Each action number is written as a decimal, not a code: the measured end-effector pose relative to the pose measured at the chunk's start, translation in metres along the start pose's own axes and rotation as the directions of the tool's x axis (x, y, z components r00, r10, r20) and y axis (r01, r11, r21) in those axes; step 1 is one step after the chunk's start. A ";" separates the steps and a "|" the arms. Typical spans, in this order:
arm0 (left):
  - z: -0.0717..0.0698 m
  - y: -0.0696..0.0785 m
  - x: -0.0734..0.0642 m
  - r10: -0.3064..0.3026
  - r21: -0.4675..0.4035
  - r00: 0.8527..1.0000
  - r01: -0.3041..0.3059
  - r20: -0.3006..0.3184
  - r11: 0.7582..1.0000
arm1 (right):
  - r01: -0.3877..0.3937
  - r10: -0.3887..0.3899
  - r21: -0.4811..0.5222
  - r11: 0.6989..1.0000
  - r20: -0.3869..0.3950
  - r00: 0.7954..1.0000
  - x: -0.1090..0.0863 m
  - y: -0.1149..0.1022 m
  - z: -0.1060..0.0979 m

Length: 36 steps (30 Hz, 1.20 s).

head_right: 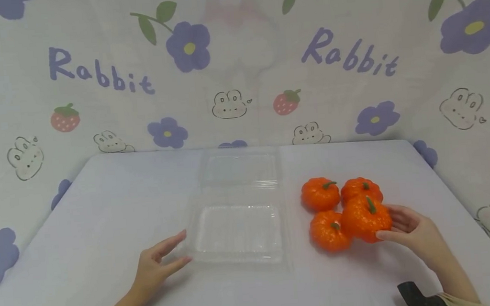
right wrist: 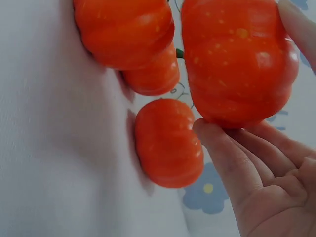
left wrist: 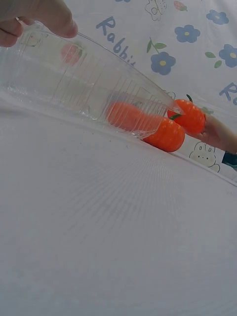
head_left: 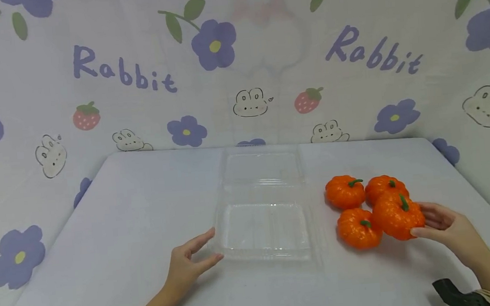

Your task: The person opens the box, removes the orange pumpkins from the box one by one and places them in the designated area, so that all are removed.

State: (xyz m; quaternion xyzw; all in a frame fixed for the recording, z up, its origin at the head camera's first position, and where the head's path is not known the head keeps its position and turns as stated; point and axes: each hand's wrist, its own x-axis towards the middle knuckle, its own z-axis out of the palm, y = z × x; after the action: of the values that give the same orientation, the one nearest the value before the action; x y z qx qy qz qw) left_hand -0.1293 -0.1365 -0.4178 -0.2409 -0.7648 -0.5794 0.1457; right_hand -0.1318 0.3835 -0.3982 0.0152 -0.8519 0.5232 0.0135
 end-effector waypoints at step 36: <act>-0.009 0.006 -0.005 0.164 0.138 0.985 -0.156 -0.050 0.978 | -0.156 0.189 -0.372 0.915 0.053 0.981 -0.005 0.006 0.007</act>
State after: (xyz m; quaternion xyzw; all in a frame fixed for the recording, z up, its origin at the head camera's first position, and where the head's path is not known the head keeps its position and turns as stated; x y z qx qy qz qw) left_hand -0.1221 -0.1449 -0.4132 -0.2736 -0.7751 -0.5205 0.2311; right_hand -0.1272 0.3806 -0.4070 -0.0397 -0.9323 0.3532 -0.0674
